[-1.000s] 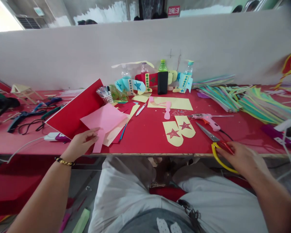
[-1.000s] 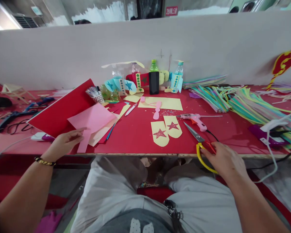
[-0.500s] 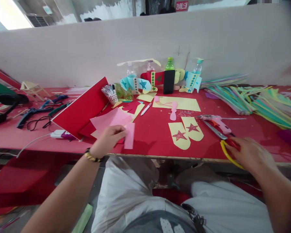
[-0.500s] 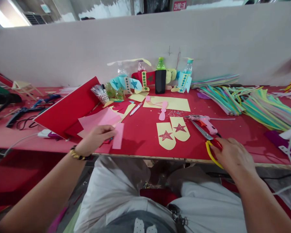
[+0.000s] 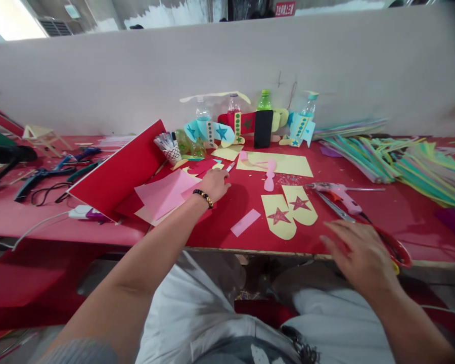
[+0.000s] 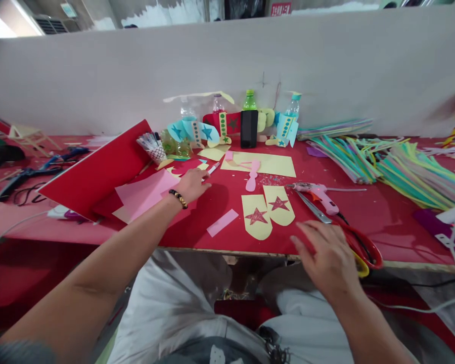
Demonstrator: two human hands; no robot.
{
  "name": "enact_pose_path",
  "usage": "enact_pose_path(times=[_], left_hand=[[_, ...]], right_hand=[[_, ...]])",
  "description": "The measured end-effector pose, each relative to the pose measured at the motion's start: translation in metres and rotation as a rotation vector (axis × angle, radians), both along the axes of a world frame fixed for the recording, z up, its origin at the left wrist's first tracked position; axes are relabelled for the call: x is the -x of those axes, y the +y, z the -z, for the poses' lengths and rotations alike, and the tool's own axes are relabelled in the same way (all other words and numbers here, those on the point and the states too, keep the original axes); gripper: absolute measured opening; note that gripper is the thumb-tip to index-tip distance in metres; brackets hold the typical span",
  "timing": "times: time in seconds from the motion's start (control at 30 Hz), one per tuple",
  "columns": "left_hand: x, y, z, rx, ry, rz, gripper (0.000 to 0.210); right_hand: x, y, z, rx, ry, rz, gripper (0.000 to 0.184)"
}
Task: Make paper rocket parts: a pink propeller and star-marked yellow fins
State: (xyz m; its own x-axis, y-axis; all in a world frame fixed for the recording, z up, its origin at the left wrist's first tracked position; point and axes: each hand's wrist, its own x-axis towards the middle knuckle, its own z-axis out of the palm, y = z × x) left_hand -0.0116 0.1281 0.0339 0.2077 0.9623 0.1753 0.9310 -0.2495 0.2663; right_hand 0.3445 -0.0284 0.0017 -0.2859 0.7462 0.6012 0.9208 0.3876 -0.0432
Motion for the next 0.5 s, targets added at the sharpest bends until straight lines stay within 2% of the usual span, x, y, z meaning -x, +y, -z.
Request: enact_pose_path(times=[0.1, 0.2, 0.5], left_hand=[[0.0, 0.019, 0.006, -0.037, 0.102, -0.072, 0.024], [-0.002, 0.03, 0.013, -0.053, 0.173, -0.122, 0.027], [-0.005, 0.055, 0.018, -0.007, 0.293, -0.192, 0.023]], right_hand=[[0.028, -0.006, 0.006, 0.054, 0.022, -0.121, 0.031], [0.044, -0.011, 0.013, 0.092, 0.008, -0.143, 0.029], [0.044, -0.006, 0.026, 0.158, -0.032, -0.079, 0.034]])
